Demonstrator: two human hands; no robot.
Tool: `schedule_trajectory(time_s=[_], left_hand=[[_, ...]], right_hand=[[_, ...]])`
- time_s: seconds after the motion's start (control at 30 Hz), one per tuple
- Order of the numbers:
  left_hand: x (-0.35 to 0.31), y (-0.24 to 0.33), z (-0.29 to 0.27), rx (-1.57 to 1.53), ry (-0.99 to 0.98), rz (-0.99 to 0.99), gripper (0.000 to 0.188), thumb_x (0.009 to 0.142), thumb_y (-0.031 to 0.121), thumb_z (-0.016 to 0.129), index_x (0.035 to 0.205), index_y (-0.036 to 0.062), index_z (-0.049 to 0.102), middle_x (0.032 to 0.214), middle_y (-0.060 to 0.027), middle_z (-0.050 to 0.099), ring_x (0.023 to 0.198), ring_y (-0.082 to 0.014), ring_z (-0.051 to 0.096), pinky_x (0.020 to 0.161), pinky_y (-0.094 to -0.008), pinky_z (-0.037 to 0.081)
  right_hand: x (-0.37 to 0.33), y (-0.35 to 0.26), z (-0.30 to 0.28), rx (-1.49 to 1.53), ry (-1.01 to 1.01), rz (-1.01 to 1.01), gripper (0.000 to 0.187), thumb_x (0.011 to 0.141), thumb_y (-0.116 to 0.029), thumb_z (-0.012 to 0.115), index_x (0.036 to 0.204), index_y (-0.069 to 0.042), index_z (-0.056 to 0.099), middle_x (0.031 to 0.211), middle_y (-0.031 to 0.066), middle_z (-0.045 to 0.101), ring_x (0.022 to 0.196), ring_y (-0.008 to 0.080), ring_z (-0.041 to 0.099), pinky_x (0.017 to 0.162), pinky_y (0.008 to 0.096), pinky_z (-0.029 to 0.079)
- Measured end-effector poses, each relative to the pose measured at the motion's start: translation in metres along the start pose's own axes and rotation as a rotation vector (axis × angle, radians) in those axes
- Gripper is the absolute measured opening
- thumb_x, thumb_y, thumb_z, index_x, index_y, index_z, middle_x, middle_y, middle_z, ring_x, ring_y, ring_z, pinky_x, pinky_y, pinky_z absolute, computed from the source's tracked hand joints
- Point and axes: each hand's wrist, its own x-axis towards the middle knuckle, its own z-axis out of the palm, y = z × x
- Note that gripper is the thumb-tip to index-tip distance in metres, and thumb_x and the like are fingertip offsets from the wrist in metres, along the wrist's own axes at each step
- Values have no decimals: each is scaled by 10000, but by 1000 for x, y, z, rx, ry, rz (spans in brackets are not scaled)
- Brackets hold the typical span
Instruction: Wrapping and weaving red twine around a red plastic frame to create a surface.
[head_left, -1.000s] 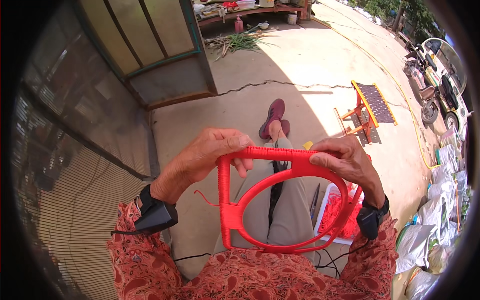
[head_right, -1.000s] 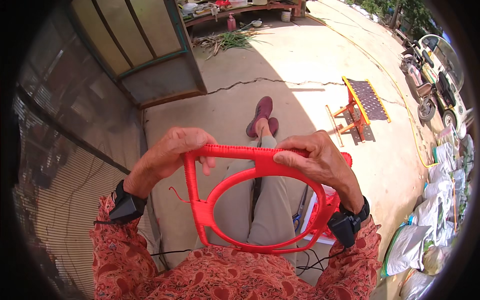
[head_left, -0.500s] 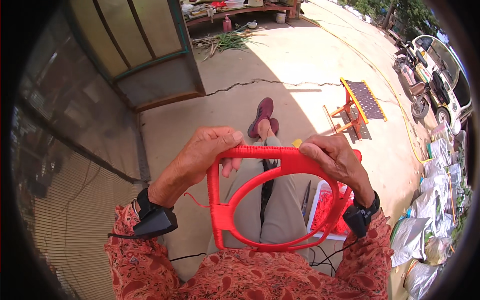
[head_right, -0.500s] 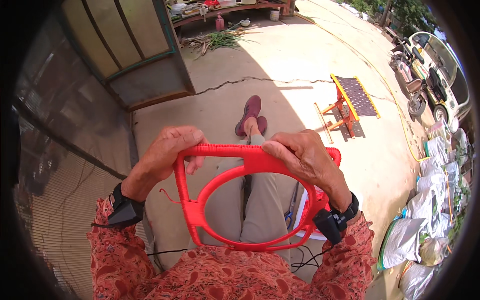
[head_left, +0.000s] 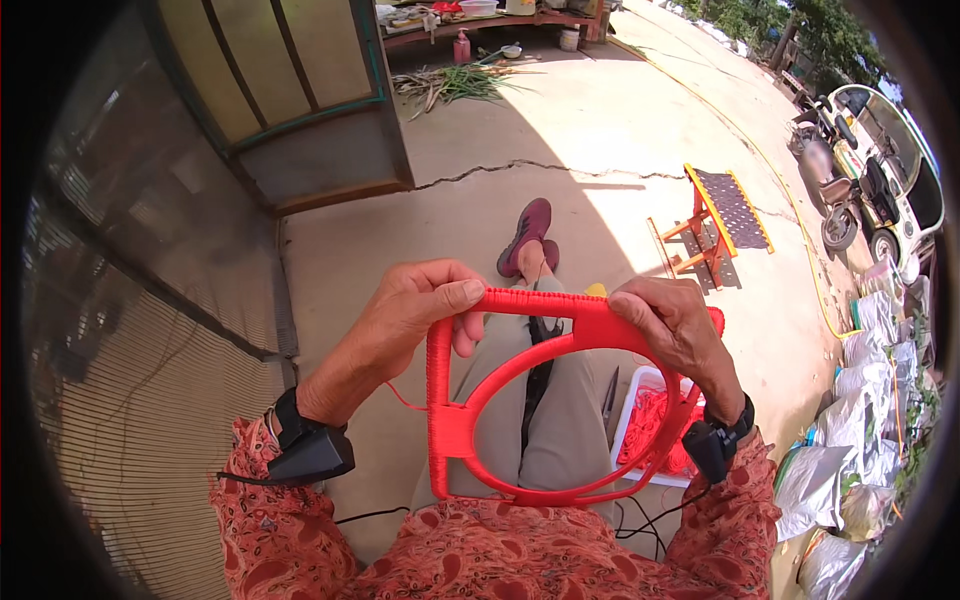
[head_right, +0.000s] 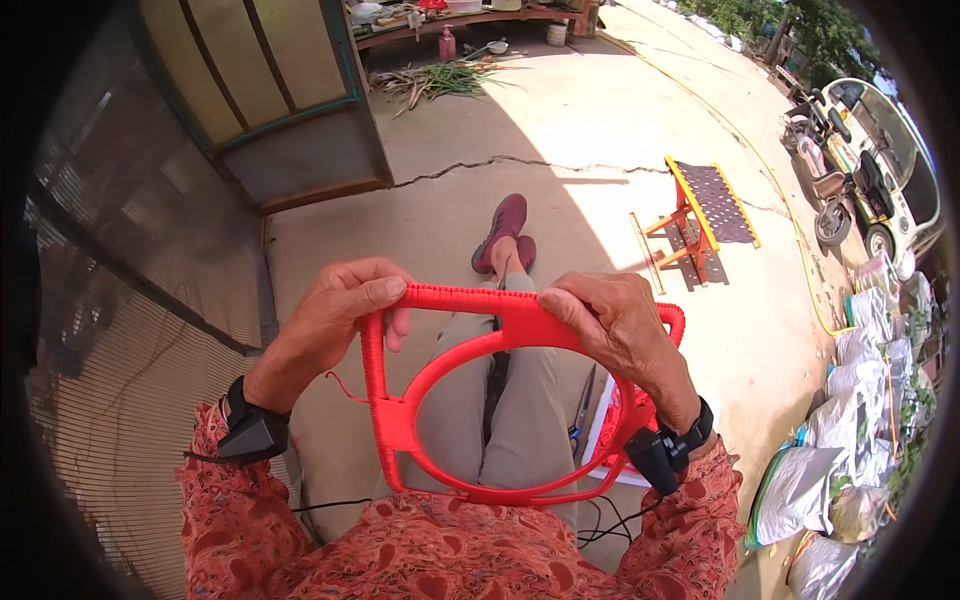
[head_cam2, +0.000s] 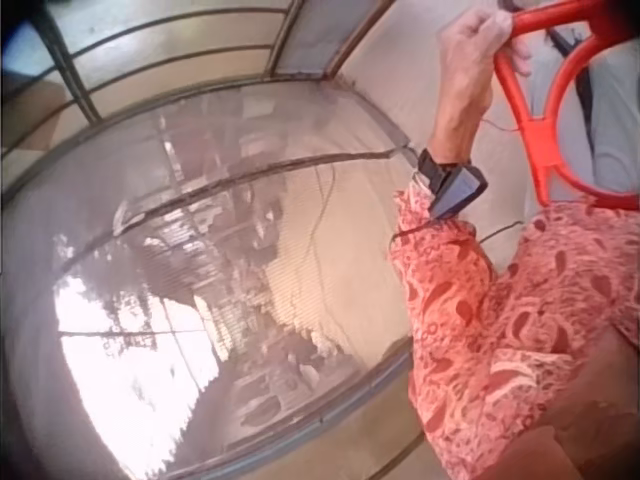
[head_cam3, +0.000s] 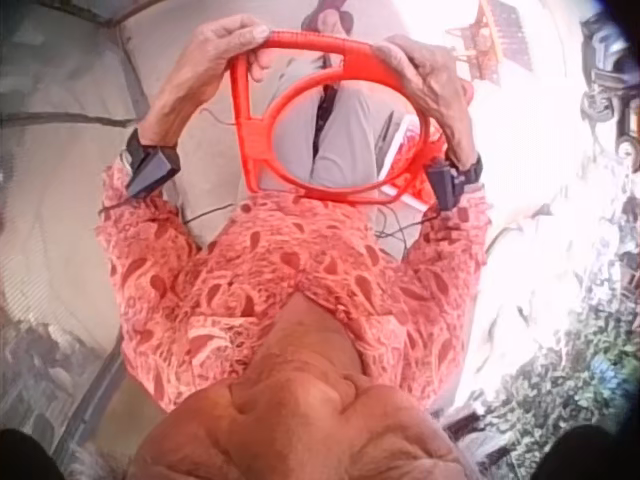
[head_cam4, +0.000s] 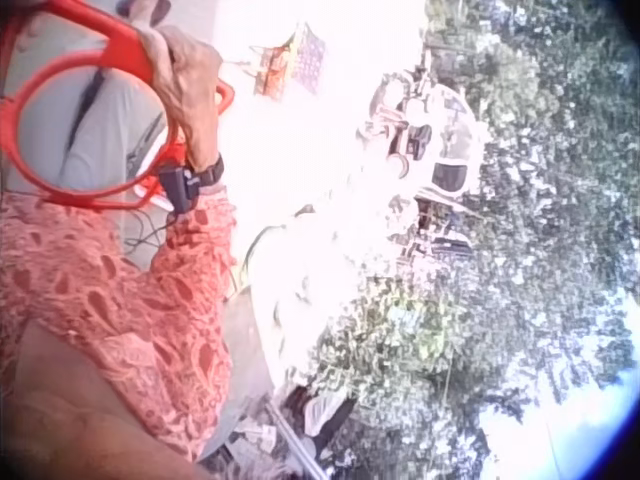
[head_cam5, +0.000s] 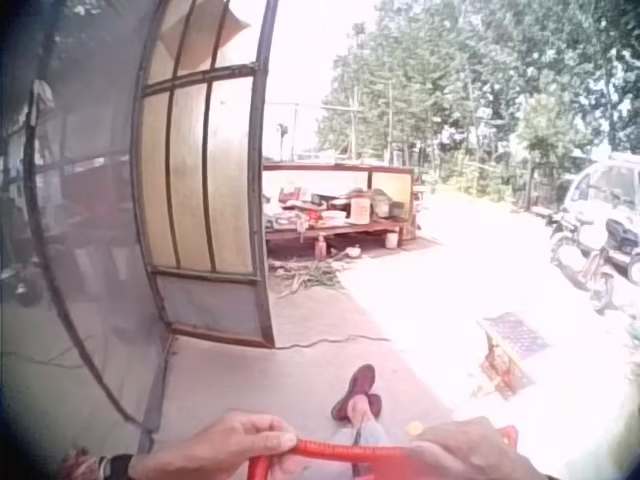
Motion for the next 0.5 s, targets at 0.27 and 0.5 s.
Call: schedule_trajectory(time_s=[0.27,0.5], left_hand=[[5,-11,1,-143,91,7,221,956,242,582,906,27,593,635,-52,588,483,-104,524,459,-243,447],[7,-21,-1,-253,108,0,261,982,268,530,918,20,577,589,-52,536,444,-119,460,446,-275,415]], right_hand=[[-7,-49,-17,187,115,-271,159,764,-130,744,883,-34,699,864,83,666,805,244,594,699,357,473],[-45,-132,4,1255,-374,-827,140,923,-108,575,914,3,659,757,106,642,688,176,612,538,339,465]])
